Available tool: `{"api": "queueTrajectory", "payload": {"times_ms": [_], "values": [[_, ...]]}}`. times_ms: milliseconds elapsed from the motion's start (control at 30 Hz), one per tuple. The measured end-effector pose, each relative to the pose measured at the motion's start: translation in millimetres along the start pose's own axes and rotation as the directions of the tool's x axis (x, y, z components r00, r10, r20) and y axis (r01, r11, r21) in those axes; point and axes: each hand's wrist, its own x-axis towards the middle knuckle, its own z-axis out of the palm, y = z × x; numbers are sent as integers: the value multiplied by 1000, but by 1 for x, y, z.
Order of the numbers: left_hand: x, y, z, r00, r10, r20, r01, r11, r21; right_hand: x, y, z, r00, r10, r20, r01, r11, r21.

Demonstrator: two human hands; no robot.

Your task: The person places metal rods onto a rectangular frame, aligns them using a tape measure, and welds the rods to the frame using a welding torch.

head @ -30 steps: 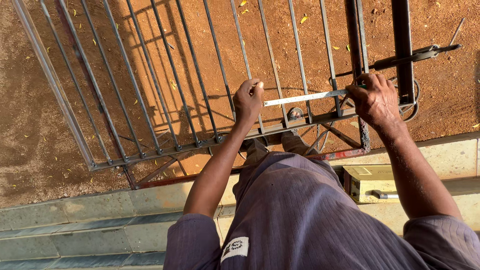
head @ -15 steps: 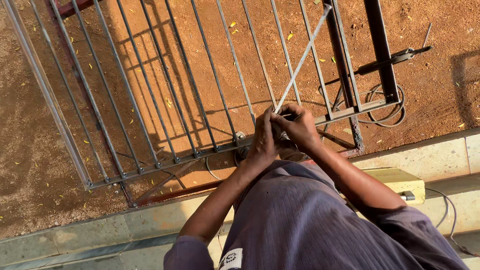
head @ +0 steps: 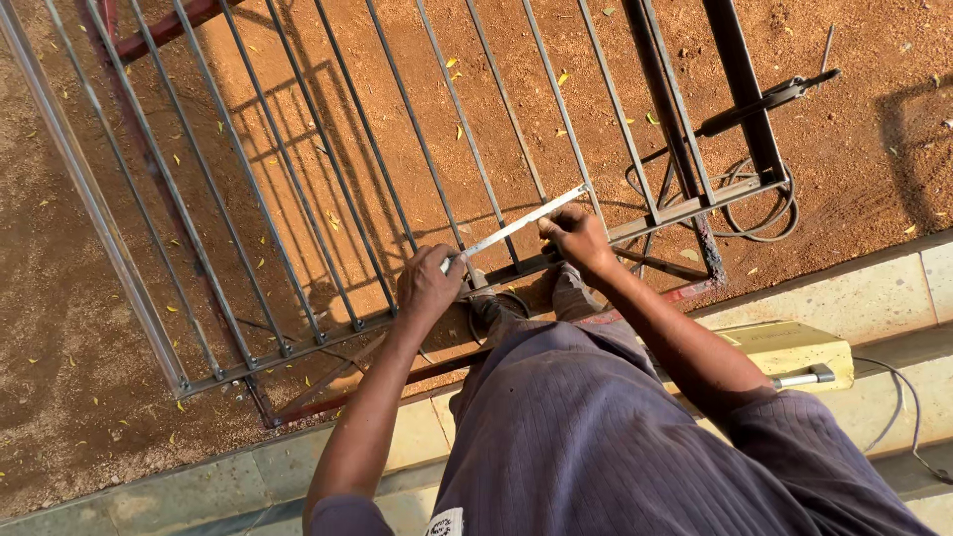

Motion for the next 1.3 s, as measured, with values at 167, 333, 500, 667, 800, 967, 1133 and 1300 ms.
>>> {"api": "queueTrajectory", "payload": {"times_ms": [167, 333, 500, 667, 800, 967, 1133, 1300], "values": [[25, -22, 18, 996, 30, -89, -26, 999, 46, -27, -1, -44, 812, -539, -222, 108, 514, -851], [43, -16, 24, 995, 28, -100, -23, 998, 57, -30, 28, -70, 767, -641, -9, 279, 345, -896], [46, -12, 19, 987, 58, -148, -50, 997, 58, -18, 47, -68, 815, -579, -30, 256, 404, -878], [45, -11, 18, 993, 23, -113, -20, 999, 28, -16, 47, -65, 787, -615, -41, 283, 420, -862], [47, -11, 20, 985, 58, -164, -52, 998, 39, -18, 49, -65, 781, -622, -52, 287, 432, -855], [50, -9, 19, 977, 87, -196, -83, 996, 29, -19, 52, -65, 735, -676, -51, 324, 417, -849], [51, -7, 20, 983, 58, -172, -56, 998, 16, -20, 50, -65, 737, -673, -63, 321, 430, -844], [52, -11, 23, 987, 49, -155, -48, 999, 9, -21, 50, -65, 721, -690, -60, 336, 424, -841]]}}
